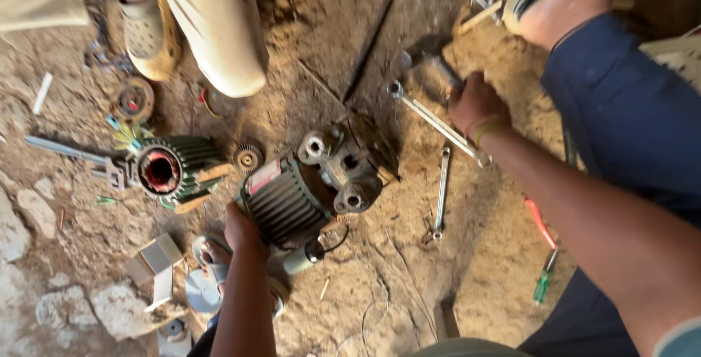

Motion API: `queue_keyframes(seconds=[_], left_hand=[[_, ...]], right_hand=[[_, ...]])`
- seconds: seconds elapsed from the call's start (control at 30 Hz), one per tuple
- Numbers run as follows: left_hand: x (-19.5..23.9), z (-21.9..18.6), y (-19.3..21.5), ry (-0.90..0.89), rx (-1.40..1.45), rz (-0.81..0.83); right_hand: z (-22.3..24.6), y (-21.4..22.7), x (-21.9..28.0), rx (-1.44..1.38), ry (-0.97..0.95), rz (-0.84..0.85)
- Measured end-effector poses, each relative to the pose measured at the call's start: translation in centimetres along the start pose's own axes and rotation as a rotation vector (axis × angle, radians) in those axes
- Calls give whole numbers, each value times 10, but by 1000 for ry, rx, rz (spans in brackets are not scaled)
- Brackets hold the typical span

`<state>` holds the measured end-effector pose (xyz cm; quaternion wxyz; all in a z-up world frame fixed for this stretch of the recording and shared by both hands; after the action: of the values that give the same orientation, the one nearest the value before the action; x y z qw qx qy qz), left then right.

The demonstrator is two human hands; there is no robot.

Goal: The person disassembles an electromechanical motor and pump assembly on the ground using a wrench and a hammer. They loosen bolts around the housing and tap the metal components while another person assists.

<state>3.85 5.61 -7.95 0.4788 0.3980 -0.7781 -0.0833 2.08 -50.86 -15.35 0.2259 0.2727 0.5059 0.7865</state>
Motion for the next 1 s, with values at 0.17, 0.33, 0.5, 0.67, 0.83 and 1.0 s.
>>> queue_keyframes(seconds=[0.17,0.33,0.5,0.67,0.83,1.0], left_hand=[[3,7,-6,178,215,53],[0,4,15,81,252,-202],[9,3,19,131,279,-249],[21,-3,30,98,192,-379],[25,-5,31,103,213,-413],[23,-3,30,74,185,-406]], right_hand=[[16,-10,108,-993,-722,577],[73,31,180,-1288,-954,894],[62,30,205,-1138,-944,972],[16,46,139,-1062,-812,724],[-24,112,54,-1470,-1017,28],[19,43,121,-1326,-841,535]])
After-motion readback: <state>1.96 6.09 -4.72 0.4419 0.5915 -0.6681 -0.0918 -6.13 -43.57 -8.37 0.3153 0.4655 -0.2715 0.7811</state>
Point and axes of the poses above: each hand's wrist, its own x-axis away from the middle knuckle, its own y-axis out of the back of the hand, z = x × y, the point moved 9 cm from there along -x, towards the middle knuckle, and after that the axes turned 15 degrees about -z, right-handed, at the moved point
